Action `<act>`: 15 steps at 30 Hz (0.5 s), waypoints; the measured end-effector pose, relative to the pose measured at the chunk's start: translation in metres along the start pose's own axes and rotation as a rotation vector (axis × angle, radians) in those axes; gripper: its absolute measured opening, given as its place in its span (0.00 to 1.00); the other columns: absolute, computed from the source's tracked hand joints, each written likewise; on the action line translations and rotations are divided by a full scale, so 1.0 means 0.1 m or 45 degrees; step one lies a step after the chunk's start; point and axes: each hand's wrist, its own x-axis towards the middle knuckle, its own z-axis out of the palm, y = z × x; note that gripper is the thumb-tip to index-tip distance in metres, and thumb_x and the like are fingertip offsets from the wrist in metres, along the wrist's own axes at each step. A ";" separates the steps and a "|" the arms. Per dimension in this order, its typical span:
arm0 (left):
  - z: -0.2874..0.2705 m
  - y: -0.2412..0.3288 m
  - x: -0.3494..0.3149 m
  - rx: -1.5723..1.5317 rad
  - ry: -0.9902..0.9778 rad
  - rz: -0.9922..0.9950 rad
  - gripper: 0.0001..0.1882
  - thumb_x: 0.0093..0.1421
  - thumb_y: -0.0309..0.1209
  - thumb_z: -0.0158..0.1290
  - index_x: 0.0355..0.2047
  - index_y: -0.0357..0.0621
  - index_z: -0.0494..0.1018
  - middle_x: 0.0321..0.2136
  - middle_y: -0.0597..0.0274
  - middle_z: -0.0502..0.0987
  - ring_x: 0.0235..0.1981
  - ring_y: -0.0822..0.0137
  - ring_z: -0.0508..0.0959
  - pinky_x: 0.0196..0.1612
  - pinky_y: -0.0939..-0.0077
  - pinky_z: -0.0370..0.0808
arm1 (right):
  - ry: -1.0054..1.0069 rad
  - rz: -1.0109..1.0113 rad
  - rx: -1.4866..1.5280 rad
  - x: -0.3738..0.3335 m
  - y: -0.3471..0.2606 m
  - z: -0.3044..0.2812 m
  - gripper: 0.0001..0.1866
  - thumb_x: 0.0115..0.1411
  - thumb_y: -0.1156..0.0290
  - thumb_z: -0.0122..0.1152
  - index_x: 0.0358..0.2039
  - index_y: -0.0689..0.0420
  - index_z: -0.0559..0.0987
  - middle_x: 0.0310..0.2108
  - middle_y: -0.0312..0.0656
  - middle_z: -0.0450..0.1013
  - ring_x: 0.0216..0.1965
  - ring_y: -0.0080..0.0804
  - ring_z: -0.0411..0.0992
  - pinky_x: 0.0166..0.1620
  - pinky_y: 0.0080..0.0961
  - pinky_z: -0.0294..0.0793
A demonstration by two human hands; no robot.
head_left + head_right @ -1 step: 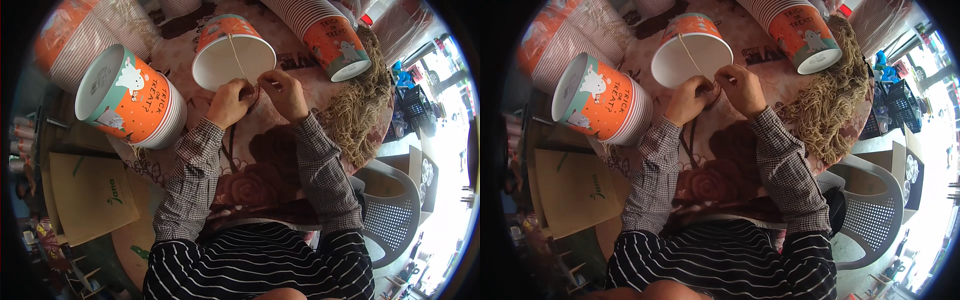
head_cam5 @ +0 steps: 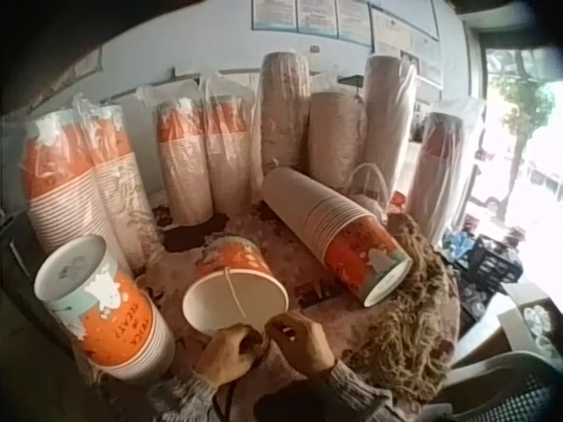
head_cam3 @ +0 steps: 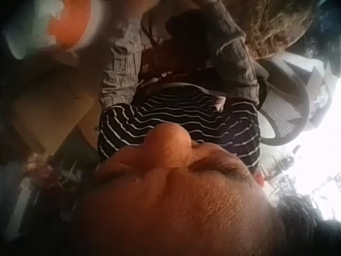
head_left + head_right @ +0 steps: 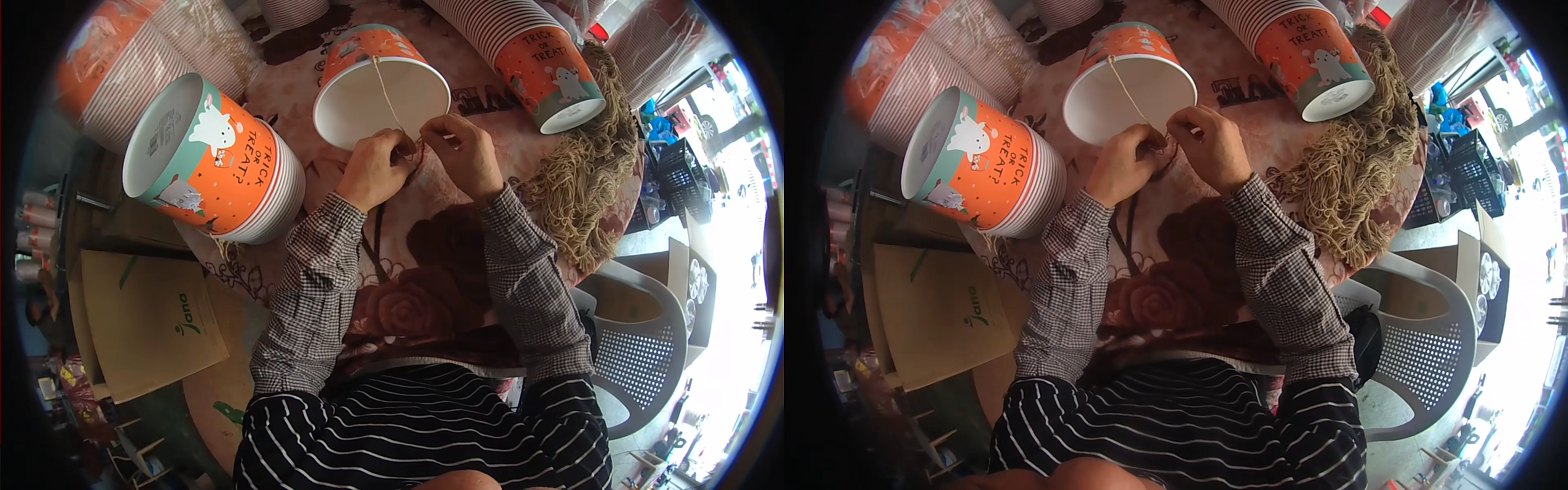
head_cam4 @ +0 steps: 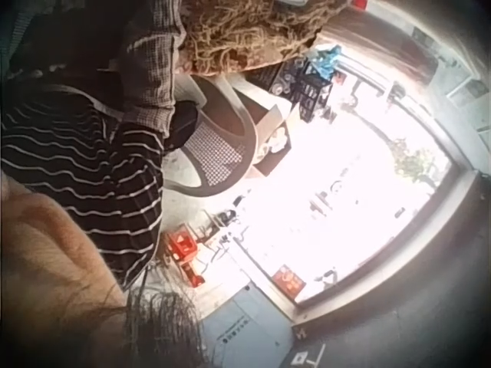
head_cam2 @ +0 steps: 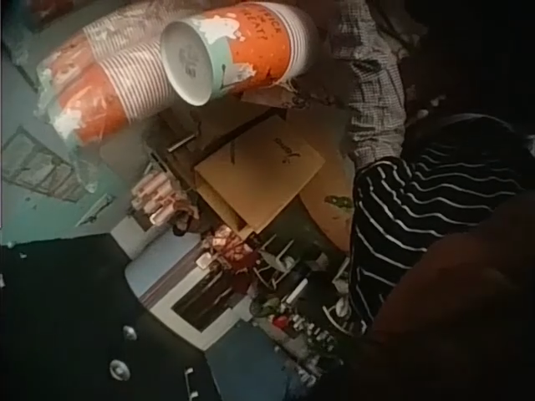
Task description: Attaching twine handles to printed paper buckets for Halloween packaging.
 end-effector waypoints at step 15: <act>-0.22 0.12 -0.03 0.108 -0.135 -0.178 0.08 0.52 0.28 0.57 0.30 0.35 0.75 0.30 0.50 0.79 0.32 0.55 0.79 0.37 0.67 0.75 | 0.008 -0.149 -0.014 0.01 0.01 0.02 0.07 0.55 0.74 0.60 0.33 0.61 0.78 0.31 0.44 0.75 0.29 0.35 0.75 0.34 0.26 0.75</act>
